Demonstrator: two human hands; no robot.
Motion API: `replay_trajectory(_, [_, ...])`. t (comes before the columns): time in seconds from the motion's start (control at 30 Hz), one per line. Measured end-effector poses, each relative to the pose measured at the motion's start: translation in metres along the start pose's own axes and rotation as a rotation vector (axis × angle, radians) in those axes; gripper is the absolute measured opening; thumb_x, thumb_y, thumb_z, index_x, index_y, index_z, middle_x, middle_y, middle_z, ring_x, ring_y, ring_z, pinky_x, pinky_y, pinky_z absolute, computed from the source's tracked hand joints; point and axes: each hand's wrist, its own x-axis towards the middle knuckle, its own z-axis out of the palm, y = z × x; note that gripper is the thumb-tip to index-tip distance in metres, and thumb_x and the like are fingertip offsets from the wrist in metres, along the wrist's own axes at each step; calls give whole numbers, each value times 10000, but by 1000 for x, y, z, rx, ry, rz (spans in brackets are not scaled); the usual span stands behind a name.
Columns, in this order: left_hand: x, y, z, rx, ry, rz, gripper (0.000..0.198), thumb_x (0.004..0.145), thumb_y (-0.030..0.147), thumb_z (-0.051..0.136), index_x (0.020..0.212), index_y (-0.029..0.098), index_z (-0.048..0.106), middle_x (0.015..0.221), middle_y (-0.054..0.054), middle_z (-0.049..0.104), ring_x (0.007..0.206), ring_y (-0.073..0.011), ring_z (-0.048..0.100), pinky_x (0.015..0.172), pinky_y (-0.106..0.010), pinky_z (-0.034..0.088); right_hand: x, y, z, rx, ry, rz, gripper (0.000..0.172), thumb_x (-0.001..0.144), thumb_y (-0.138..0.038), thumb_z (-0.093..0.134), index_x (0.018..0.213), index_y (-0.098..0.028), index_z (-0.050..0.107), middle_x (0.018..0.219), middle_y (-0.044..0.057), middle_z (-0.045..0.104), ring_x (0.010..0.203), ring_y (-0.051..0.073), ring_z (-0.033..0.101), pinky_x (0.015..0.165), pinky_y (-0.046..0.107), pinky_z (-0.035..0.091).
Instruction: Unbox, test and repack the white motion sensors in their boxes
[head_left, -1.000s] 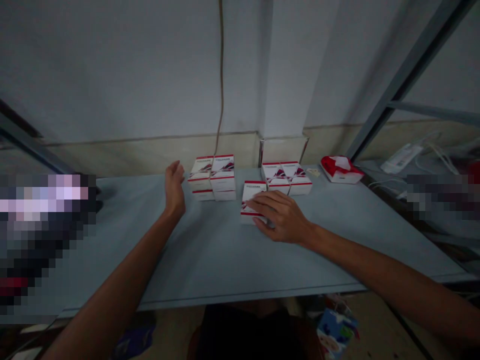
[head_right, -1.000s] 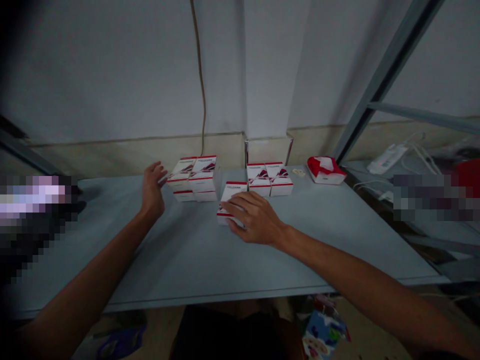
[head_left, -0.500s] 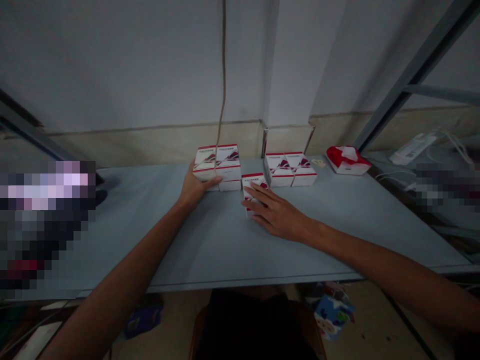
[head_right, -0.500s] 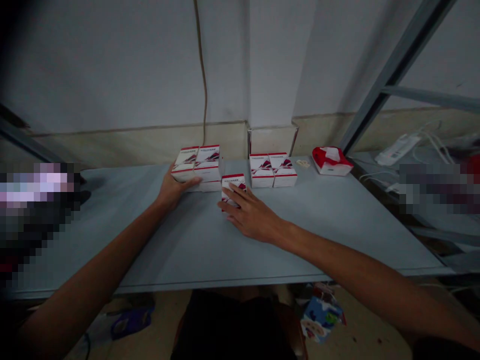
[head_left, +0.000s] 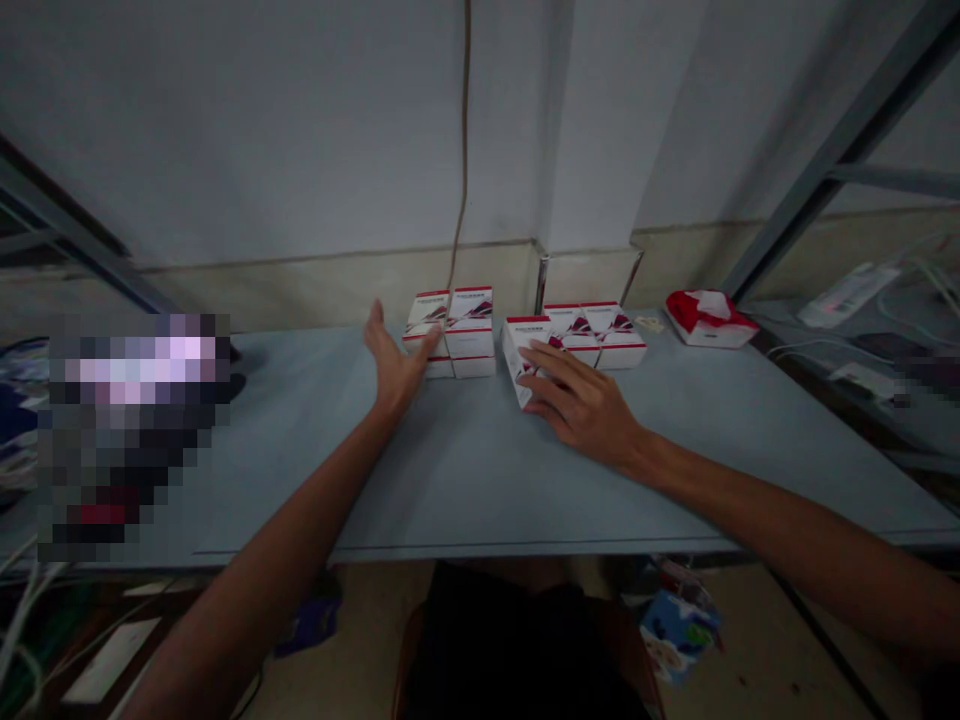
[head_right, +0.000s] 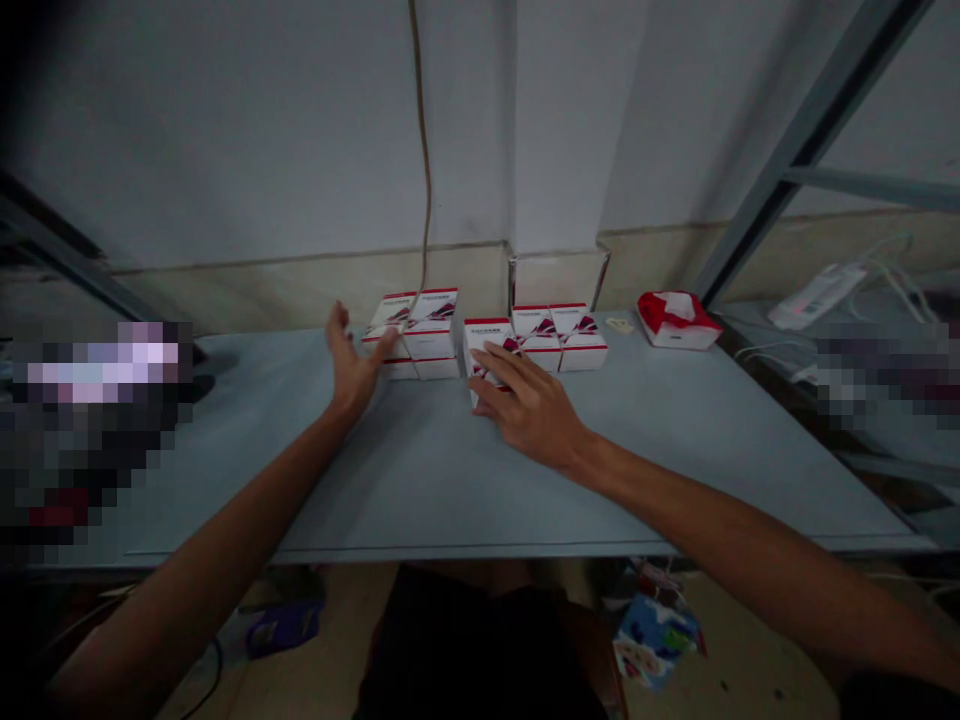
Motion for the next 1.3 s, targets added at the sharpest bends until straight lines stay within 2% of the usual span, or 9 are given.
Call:
replay_trajectory(0.1, [-14, 38, 1, 141, 128, 309, 736, 905, 594, 708, 1489, 213, 473, 1499, -178, 516, 1396, -324, 495, 1192, -544, 414, 2, 0, -12, 93, 222, 45, 520, 987, -313, 696, 1464, -367, 495, 1549, 109, 535, 1474, 348, 520, 1162, 629, 537])
replay_trajectory(0.2, [-43, 77, 13, -117, -372, 372, 608, 1061, 559, 459, 1571, 236, 386, 1296, -141, 674, 1117, -245, 671, 1008, -446, 554, 0, -4, -17, 182, 352, 76, 684, 954, -349, 735, 1497, -551, 370, 1572, 49, 416, 1489, 373, 480, 1085, 655, 586])
replay_trajectory(0.3, [-67, 94, 25, -288, -674, 384, 692, 1058, 658, 366, 1607, 238, 342, 1396, -189, 640, 1248, -296, 652, 1017, -460, 573, -2, -10, -16, 252, 296, -21, 648, 947, -375, 736, 1469, -548, 393, 1554, 49, 360, 1529, 376, 412, 1114, 645, 570])
replay_trajectory(0.47, [-66, 90, 25, -88, -445, 429, 713, 999, 573, 617, 1592, 258, 377, 1397, -170, 609, 1268, -314, 606, 1054, -508, 546, -4, -14, -14, 402, 238, -51, 509, 1013, -408, 575, 1498, -395, 422, 1459, 109, 478, 1492, 377, 436, 1173, 690, 488])
replay_trajectory(0.57, [-55, 90, 21, 154, -273, 603, 908, 915, 516, 764, 1654, 268, 297, 1438, -184, 537, 1304, -332, 539, 1090, -534, 508, -3, -7, -11, 706, 368, 95, 510, 1042, -412, 499, 1533, -391, 363, 1436, 110, 489, 1312, 311, 593, 977, 583, 647])
replay_trajectory(0.67, [-49, 92, 17, 367, -164, 755, 879, 896, 333, 790, 1649, 292, 338, 1423, -184, 507, 1318, -355, 502, 1107, -561, 473, -2, -2, -10, 885, 315, 250, 582, 1040, -527, 492, 1566, -375, 294, 1453, 128, 477, 1163, 280, 671, 698, 414, 702])
replay_trajectory(0.87, [-47, 94, 12, 458, -170, 892, 843, 887, 203, 729, 1627, 385, 370, 1413, -149, 507, 1309, -375, 481, 1109, -592, 459, 1, -6, -10, 844, 205, 426, 706, 1000, -603, 552, 1578, -355, 231, 1440, 147, 519, 1083, 280, 713, 597, 338, 669])
replay_trajectory(1.13, [-47, 98, 15, 407, -193, 871, 876, 883, 176, 697, 1649, 362, 314, 1426, -155, 510, 1312, -365, 511, 1120, -601, 468, 1, -2, -17, 606, 381, 411, 501, 1062, -464, 478, 1537, -346, 368, 1118, 79, 712, 829, 228, 726, 682, 406, 654])
replay_trajectory(1.3, [-50, 99, 14, 468, -150, 919, 808, 880, 133, 690, 1602, 373, 417, 1396, -140, 523, 1302, -351, 503, 1112, -579, 483, 0, 5, -20, 710, 318, 366, 652, 1012, -536, 585, 1585, -342, 342, 1322, 109, 671, 1009, 248, 745, 789, 408, 669])
